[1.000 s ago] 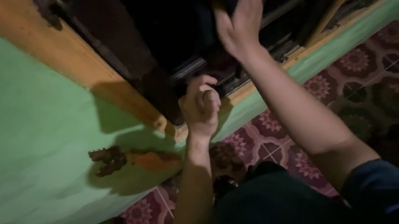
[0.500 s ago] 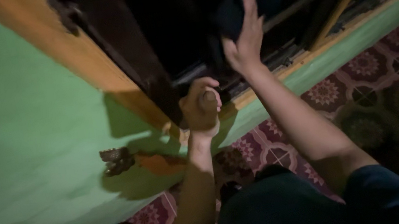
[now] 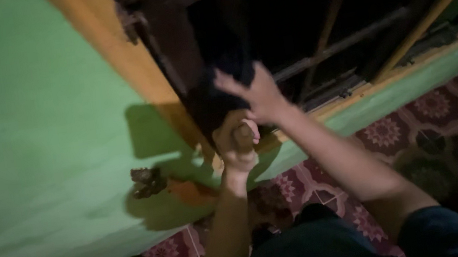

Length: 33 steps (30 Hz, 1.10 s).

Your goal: The person cleans the glass panes of a window using a dark cloth.

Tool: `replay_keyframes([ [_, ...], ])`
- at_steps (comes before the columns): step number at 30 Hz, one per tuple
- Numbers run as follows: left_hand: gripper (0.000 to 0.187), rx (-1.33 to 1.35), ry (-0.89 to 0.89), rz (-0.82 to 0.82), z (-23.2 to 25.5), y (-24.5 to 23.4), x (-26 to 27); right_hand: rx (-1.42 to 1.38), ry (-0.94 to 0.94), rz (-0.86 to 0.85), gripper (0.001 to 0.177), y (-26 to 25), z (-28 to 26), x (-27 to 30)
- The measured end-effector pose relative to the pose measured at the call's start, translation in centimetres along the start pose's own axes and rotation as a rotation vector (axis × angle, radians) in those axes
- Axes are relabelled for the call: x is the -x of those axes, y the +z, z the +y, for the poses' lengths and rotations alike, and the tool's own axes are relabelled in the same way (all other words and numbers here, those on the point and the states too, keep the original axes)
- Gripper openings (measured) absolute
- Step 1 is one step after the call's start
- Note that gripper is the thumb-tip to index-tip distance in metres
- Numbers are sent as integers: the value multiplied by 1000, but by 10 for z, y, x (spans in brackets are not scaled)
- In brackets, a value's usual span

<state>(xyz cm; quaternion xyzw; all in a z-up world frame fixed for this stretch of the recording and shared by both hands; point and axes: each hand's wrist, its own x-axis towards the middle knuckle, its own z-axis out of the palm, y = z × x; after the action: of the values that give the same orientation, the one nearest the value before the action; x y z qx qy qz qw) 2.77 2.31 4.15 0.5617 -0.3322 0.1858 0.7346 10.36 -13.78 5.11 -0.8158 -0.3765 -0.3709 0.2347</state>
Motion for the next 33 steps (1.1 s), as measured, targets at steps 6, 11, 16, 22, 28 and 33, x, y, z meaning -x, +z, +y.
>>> replay_keyframes([
  [6,51,-13,4,33,2,-24,20,3,16,211,69,29,-21,0],
  [11,48,-29,-32,32,7,-37,23,197,36,279,72,-20,-1,-72],
  [16,45,1,-30,31,13,-49,30,325,270,413,92,-40,28,-35],
  [22,43,132,1,68,8,-48,21,202,569,357,88,-6,5,-11],
  [28,50,86,-63,-15,9,-21,-4,444,245,303,88,-41,13,-45],
  [33,57,-121,-63,-61,15,-14,-2,258,546,551,82,-56,39,-9],
])
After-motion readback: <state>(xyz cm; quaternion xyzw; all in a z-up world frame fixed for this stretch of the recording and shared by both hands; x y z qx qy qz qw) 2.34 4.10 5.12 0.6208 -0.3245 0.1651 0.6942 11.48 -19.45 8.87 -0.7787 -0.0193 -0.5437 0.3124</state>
